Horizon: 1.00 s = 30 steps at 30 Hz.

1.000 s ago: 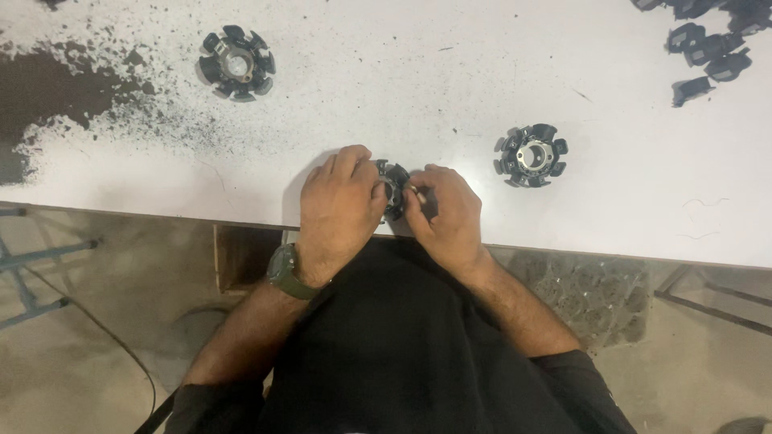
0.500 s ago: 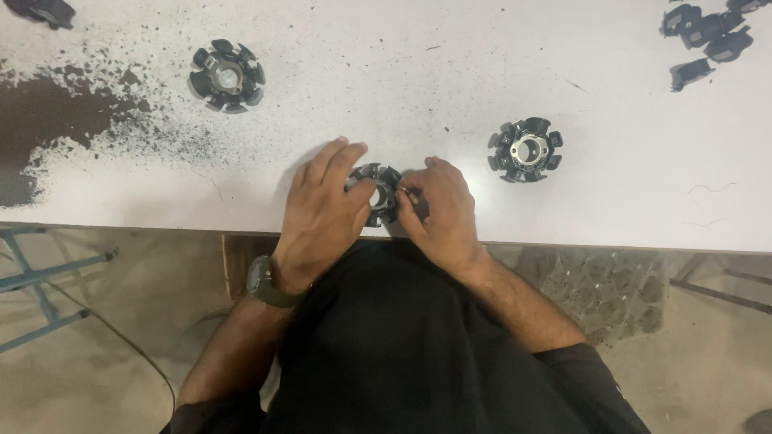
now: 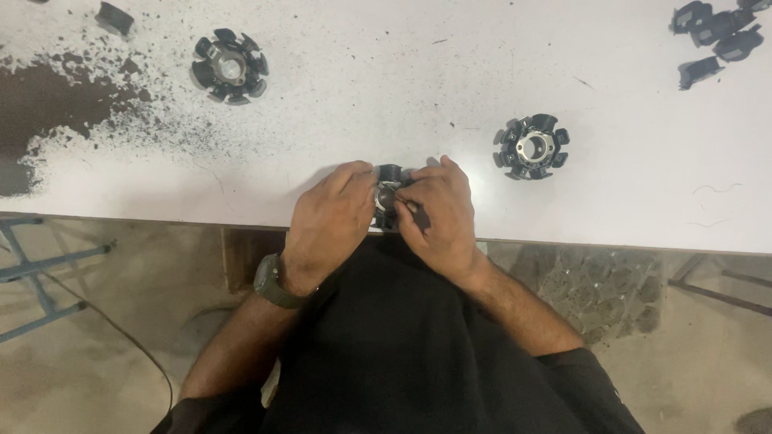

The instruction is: The person sits at a white table and assembles small black plastic parts onto toothed plastic hubs, pressing each piece into place by hand and setting finished hubs aside while picking new parts from a pile on the table.

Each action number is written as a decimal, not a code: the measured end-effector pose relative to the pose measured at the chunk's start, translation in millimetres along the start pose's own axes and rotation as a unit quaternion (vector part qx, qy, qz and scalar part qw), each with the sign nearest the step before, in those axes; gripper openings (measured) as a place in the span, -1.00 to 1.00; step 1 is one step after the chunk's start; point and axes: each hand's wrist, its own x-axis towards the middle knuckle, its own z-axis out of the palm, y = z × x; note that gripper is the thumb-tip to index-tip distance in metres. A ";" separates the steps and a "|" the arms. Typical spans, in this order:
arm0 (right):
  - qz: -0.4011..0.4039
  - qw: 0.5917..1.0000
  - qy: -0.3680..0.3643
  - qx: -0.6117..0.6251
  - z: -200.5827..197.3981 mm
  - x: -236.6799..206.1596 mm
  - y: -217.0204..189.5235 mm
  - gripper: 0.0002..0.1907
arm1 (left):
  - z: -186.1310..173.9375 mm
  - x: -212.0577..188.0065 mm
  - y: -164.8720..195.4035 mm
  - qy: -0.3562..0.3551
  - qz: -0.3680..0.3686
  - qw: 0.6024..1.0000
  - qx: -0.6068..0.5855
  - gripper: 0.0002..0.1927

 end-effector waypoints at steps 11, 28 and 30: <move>-0.032 0.999 0.004 -0.029 4.9 -2.1 0.3 -0.73 | 12.9 -16.0 -9.2 0.002 0.004 1.000 0.029 -0.76; -0.054 0.996 -0.028 -0.070 9.0 -4.4 -2.4 -0.69 | 20.9 -32.2 -18.1 0.030 0.008 0.999 0.032 -0.79; -0.041 0.995 -0.039 -0.083 -0.9 -7.2 -0.2 -0.68 | 3.8 -24.4 -28.5 0.027 0.026 0.998 0.051 -0.85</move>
